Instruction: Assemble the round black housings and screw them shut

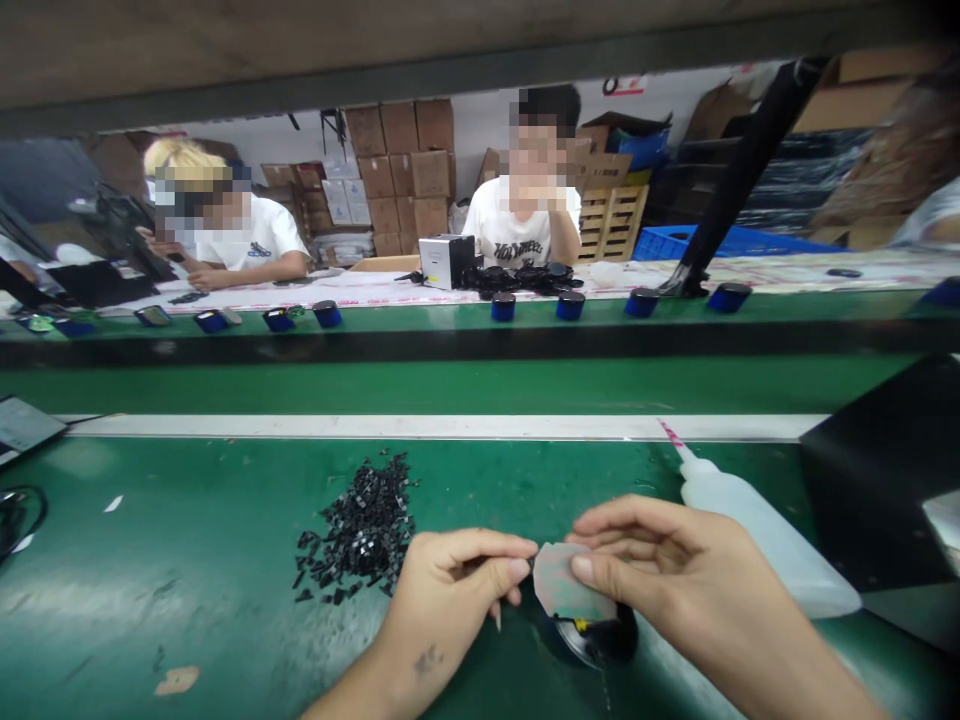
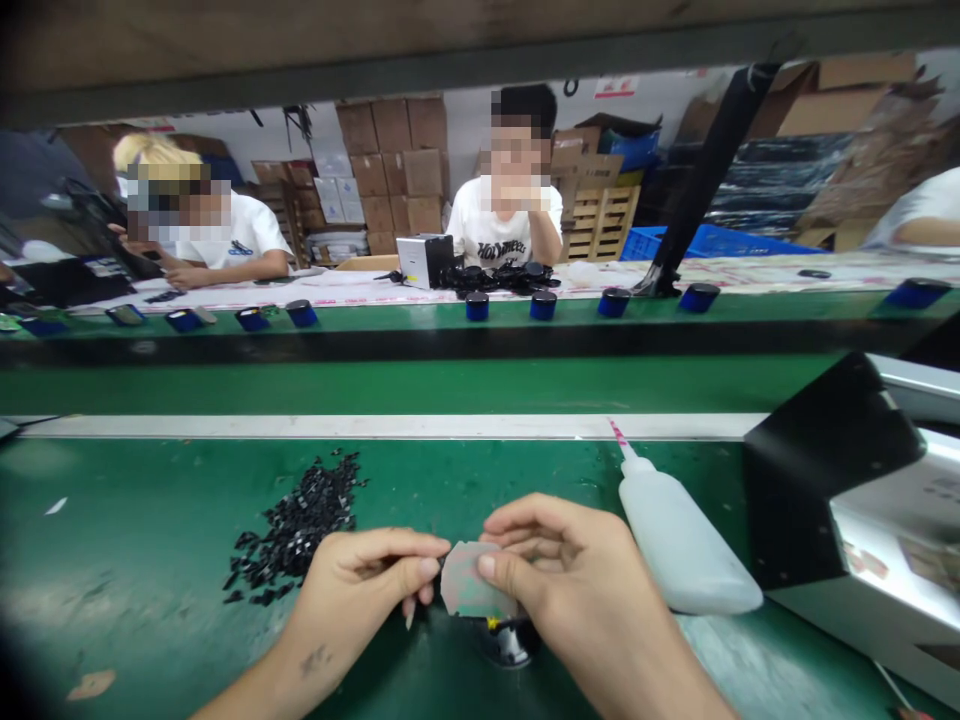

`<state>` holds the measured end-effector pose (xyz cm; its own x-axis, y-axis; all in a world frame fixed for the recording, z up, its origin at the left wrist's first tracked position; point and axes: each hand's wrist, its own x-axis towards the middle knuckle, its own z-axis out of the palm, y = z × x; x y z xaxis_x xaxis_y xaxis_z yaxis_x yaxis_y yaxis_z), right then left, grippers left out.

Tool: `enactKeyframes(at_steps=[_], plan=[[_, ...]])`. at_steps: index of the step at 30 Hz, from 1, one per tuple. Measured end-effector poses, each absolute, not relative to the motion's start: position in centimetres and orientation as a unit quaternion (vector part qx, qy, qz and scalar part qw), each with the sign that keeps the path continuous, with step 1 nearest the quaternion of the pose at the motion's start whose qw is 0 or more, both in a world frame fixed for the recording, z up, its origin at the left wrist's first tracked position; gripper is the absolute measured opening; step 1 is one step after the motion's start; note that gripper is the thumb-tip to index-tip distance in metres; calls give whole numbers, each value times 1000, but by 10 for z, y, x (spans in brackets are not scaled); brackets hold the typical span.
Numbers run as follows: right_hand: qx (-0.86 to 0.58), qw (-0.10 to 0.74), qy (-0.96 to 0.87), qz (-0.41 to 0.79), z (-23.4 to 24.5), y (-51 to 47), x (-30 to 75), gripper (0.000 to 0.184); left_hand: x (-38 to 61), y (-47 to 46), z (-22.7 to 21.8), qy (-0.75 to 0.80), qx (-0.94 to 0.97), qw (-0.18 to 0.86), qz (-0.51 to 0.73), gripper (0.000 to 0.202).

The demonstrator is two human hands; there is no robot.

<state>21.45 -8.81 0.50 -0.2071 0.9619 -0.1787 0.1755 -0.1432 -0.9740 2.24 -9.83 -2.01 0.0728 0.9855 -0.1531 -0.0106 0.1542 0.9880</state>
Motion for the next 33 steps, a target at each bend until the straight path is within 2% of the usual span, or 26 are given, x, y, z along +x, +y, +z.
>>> enactKeyframes(at_steps=[3, 7, 9, 11, 15, 20, 23, 25, 29, 33], plan=[[-524, 363, -555, 534, 6, -90, 210, 18, 23, -98, -18, 505, 483, 548, 459, 12], [-499, 359, -674, 410, 15, -90, 209, 6, 22, -97, -14, 495, 442, 585, 467, 11], [-466, 302, -758, 343, 19, -90, 214, 10, 22, -97, -14, 492, 426, 603, 461, 17], [-420, 269, -820, 282, 20, -89, 221, 22, 23, -97, -14, 492, 414, 617, 453, 23], [-337, 306, -871, 184, 18, -89, 229, 33, 27, -100, -14, 487, 426, 616, 449, 23], [-419, 321, -786, 323, 18, -89, 231, 21, 30, -99, -16, 472, 468, 594, 454, 15], [-463, 335, -721, 391, 13, -87, 236, 10, 27, -94, -19, 460, 484, 583, 462, 27], [-491, 341, -681, 423, 7, -85, 242, 15, 25, -91, -22, 471, 501, 570, 449, 35], [-526, 344, -623, 466, -5, -78, 251, 28, 26, -86, -26, 459, 549, 577, 393, 18], [-535, 338, -585, 506, -10, -77, 254, 35, 32, -79, -23, 443, 581, 580, 361, 18]])
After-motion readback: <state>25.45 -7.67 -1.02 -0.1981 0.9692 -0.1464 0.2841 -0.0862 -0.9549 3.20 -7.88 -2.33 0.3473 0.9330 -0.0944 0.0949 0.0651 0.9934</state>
